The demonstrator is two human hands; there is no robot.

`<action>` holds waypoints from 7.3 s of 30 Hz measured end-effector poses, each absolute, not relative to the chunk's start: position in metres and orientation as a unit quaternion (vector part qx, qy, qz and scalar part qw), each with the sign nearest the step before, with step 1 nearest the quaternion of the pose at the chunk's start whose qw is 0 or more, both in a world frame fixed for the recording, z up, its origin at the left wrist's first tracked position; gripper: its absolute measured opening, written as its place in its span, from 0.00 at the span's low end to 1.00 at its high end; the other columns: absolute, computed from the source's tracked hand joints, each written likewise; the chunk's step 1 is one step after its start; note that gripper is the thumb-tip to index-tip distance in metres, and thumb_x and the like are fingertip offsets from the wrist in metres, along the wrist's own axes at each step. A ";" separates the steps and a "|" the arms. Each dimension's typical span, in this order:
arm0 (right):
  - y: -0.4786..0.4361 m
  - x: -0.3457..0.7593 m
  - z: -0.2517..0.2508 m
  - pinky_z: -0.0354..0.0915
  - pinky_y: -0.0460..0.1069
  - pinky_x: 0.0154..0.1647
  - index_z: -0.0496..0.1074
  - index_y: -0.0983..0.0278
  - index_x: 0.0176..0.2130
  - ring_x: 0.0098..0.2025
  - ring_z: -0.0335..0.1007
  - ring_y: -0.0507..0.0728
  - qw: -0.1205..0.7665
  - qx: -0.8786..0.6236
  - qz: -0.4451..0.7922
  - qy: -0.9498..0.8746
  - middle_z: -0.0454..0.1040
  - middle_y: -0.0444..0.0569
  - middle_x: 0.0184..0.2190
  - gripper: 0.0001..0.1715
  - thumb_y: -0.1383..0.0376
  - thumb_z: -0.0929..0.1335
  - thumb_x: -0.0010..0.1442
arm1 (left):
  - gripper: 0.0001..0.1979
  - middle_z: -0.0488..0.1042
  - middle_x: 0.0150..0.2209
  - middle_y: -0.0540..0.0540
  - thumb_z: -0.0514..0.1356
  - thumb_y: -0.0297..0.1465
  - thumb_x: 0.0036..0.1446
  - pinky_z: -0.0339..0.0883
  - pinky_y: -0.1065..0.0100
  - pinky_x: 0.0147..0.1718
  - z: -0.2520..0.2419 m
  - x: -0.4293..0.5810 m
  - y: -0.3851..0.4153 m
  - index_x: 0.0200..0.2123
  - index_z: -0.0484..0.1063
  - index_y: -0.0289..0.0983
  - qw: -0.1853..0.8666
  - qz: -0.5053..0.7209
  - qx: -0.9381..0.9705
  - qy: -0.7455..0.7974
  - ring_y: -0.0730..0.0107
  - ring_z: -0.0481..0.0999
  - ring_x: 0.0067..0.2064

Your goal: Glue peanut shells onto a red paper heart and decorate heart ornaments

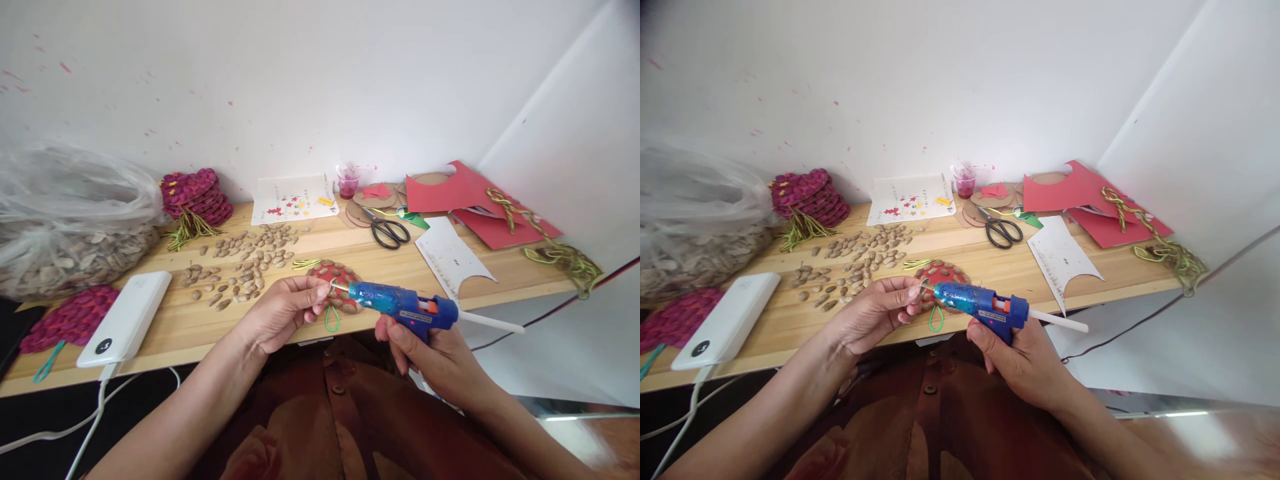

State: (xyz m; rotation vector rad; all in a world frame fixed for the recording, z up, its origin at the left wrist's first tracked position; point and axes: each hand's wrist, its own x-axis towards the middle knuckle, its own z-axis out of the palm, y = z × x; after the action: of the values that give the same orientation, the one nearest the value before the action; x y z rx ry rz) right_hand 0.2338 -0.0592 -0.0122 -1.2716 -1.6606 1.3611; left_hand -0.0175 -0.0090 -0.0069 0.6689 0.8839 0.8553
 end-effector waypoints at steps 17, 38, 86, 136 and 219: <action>-0.058 0.234 -0.012 0.61 0.50 0.26 0.73 0.64 0.37 0.22 0.65 0.53 0.319 -0.489 0.506 -0.634 0.69 0.42 0.18 0.28 0.43 0.64 0.69 | 0.15 0.70 0.21 0.49 0.78 0.34 0.45 0.51 0.74 0.22 -0.007 -0.017 -0.010 0.29 0.79 0.30 0.764 0.393 0.301 0.413 0.79 0.62 0.24; -0.059 0.231 -0.009 0.62 0.50 0.26 0.71 0.63 0.36 0.21 0.65 0.52 0.338 -0.485 0.497 -0.635 0.69 0.42 0.19 0.27 0.44 0.64 0.69 | 0.18 0.71 0.21 0.48 0.80 0.35 0.39 0.55 0.79 0.22 -0.007 -0.019 -0.010 0.29 0.81 0.29 0.770 0.398 0.279 0.413 0.81 0.65 0.24; -0.061 0.235 -0.020 0.62 0.50 0.27 0.74 0.62 0.36 0.24 0.67 0.53 0.318 -0.486 0.504 -0.639 0.71 0.42 0.20 0.24 0.47 0.63 0.71 | 0.14 0.68 0.23 0.49 0.76 0.36 0.48 0.52 0.75 0.23 -0.010 -0.020 -0.010 0.27 0.78 0.32 0.768 0.414 0.319 0.369 0.79 0.60 0.25; -0.061 0.236 -0.025 0.61 0.50 0.26 0.73 0.62 0.35 0.23 0.66 0.53 0.317 -0.476 0.503 -0.648 0.70 0.42 0.21 0.21 0.49 0.65 0.70 | 0.18 0.69 0.22 0.49 0.79 0.34 0.43 0.57 0.79 0.22 -0.006 -0.018 -0.009 0.24 0.75 0.31 0.769 0.422 0.289 0.383 0.81 0.64 0.24; 0.004 0.226 -0.046 0.76 0.53 0.32 0.74 0.56 0.37 0.43 0.80 0.62 0.433 -0.450 0.655 -0.425 0.80 0.52 0.44 0.21 0.42 0.72 0.60 | 0.08 0.78 0.40 0.44 0.60 0.24 0.59 0.73 0.64 0.38 -0.016 -0.008 0.004 0.29 0.76 0.38 0.071 0.155 0.771 0.614 0.64 0.79 0.38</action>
State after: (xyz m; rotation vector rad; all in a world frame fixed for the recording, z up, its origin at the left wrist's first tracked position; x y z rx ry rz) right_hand 0.2260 0.0039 -0.0462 -1.1207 -1.0587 1.6331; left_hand -0.0079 0.0043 -0.0161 2.3177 1.8455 0.4669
